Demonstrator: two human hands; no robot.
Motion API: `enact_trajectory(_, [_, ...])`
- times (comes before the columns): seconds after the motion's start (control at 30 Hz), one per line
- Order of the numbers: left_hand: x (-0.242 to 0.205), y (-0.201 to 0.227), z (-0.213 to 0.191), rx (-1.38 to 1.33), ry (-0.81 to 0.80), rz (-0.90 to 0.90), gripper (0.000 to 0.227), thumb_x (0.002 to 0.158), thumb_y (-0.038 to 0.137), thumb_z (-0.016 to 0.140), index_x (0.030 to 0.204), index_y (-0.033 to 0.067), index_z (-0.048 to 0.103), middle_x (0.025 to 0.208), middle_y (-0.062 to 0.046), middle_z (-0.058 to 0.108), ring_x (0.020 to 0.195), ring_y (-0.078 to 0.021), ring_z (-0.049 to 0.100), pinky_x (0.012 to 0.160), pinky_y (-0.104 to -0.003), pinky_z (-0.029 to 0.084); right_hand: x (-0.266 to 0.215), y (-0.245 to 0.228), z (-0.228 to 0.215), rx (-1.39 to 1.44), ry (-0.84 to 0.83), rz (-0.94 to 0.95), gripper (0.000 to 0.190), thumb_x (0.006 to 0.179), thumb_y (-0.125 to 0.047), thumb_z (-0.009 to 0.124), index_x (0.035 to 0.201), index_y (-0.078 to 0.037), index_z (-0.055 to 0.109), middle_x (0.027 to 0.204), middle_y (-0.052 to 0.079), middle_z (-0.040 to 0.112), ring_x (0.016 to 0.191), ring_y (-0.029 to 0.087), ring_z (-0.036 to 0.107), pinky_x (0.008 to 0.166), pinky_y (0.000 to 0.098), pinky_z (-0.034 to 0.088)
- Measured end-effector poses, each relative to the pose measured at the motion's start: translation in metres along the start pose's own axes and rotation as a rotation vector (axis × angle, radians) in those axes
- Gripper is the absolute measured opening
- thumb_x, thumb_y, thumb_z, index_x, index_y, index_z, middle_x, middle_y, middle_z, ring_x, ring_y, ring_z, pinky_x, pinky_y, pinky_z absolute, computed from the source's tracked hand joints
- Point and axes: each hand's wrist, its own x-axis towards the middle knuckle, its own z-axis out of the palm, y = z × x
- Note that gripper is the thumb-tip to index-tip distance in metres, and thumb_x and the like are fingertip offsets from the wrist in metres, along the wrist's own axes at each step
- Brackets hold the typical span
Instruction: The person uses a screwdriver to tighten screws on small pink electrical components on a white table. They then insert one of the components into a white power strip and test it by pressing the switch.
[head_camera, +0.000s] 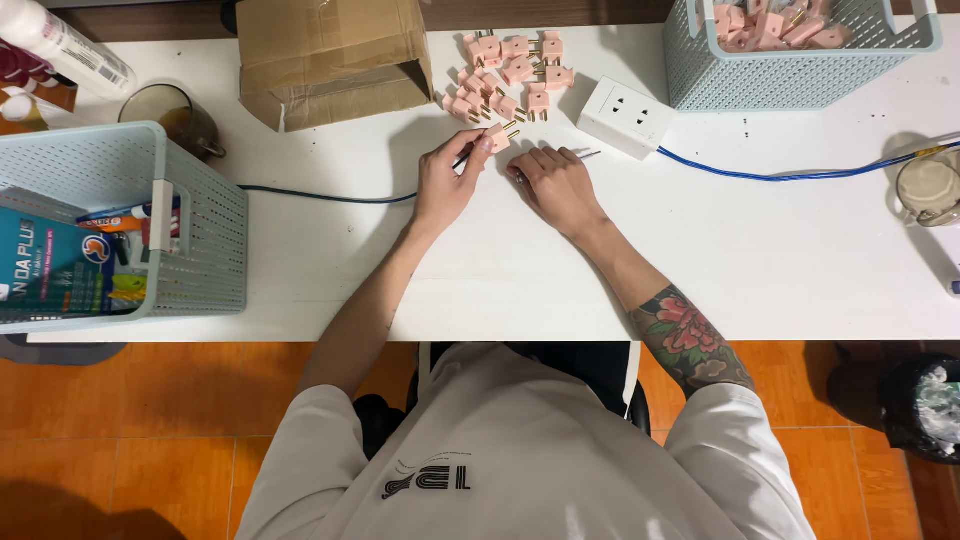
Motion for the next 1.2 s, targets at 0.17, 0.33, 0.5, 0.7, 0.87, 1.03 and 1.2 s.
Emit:
enact_trajectory(0.17, [0.001, 0.004, -0.004, -0.034, -0.034, -0.059, 0.023, 0.119, 0.029, 0.074, 0.124, 0.0094, 0.085, 0.092, -0.009, 0.085, 0.080, -0.0185, 0.081, 0.083, -0.039, 0.066, 0.001, -0.009, -0.016, 0.088, 0.088, 0.001, 0.009, 0.107, -0.018, 0.082, 0.112, -0.011, 0.079, 0.083, 0.005, 0.070, 0.079, 0.027, 0.074, 0.075, 0.0405, 0.056])
enact_trajectory(0.33, [0.001, 0.009, -0.001, -0.162, -0.078, -0.169, 0.023, 0.118, 0.030, 0.075, 0.122, 0.0095, 0.085, 0.094, -0.008, 0.087, 0.080, -0.0144, 0.080, 0.082, -0.036, 0.066, 0.005, -0.022, -0.038, 0.239, 0.207, 0.027, 0.011, 0.115, -0.021, 0.076, 0.112, -0.011, 0.081, 0.080, 0.006, 0.066, 0.076, 0.029, 0.070, 0.071, 0.0406, 0.053])
enact_trajectory(0.5, [-0.002, 0.017, 0.005, -0.354, -0.186, -0.285, 0.025, 0.116, 0.030, 0.078, 0.119, 0.0065, 0.086, 0.099, -0.008, 0.087, 0.084, -0.0145, 0.082, 0.088, -0.032, 0.066, 0.010, -0.026, -0.046, 0.278, 0.340, 0.004, 0.015, 0.116, -0.020, 0.077, 0.111, -0.007, 0.082, 0.077, 0.009, 0.059, 0.072, 0.033, 0.066, 0.067, 0.0442, 0.053])
enact_trajectory(0.7, [-0.003, 0.035, 0.013, -0.479, -0.195, -0.386, 0.025, 0.114, 0.026, 0.081, 0.118, 0.0013, 0.084, 0.101, -0.011, 0.085, 0.086, -0.0156, 0.082, 0.088, -0.032, 0.069, 0.010, -0.030, -0.048, 0.211, 0.338, -0.024, 0.017, 0.116, -0.021, 0.076, 0.107, -0.008, 0.082, 0.077, 0.007, 0.058, 0.070, 0.029, 0.063, 0.066, 0.0417, 0.050])
enact_trajectory(0.87, [-0.001, 0.038, 0.009, -0.532, -0.192, -0.418, 0.027, 0.113, 0.026, 0.081, 0.121, 0.0003, 0.083, 0.103, -0.010, 0.083, 0.088, -0.0155, 0.081, 0.092, -0.033, 0.069, 0.013, -0.030, -0.054, 0.188, 0.358, -0.019, 0.013, 0.115, -0.018, 0.076, 0.110, -0.008, 0.082, 0.077, 0.007, 0.057, 0.070, 0.029, 0.063, 0.066, 0.0414, 0.051])
enact_trajectory(1.03, [-0.003, 0.035, 0.012, -0.557, -0.185, -0.428, 0.027, 0.112, 0.025, 0.083, 0.123, -0.0010, 0.082, 0.105, -0.011, 0.082, 0.091, -0.0165, 0.082, 0.094, -0.034, 0.069, 0.009, -0.023, -0.049, 0.156, 0.372, -0.024, 0.008, 0.113, -0.015, 0.079, 0.110, -0.007, 0.081, 0.077, 0.007, 0.058, 0.070, 0.029, 0.063, 0.067, 0.0411, 0.051])
enact_trajectory(1.2, [-0.004, 0.032, 0.011, -0.581, -0.198, -0.451, 0.024, 0.113, 0.022, 0.081, 0.123, -0.0001, 0.081, 0.104, -0.009, 0.080, 0.093, -0.0170, 0.084, 0.097, -0.034, 0.069, 0.008, -0.022, -0.043, 0.161, 0.379, -0.002, 0.009, 0.113, -0.016, 0.080, 0.111, -0.008, 0.080, 0.078, 0.007, 0.059, 0.071, 0.029, 0.064, 0.067, 0.0411, 0.052])
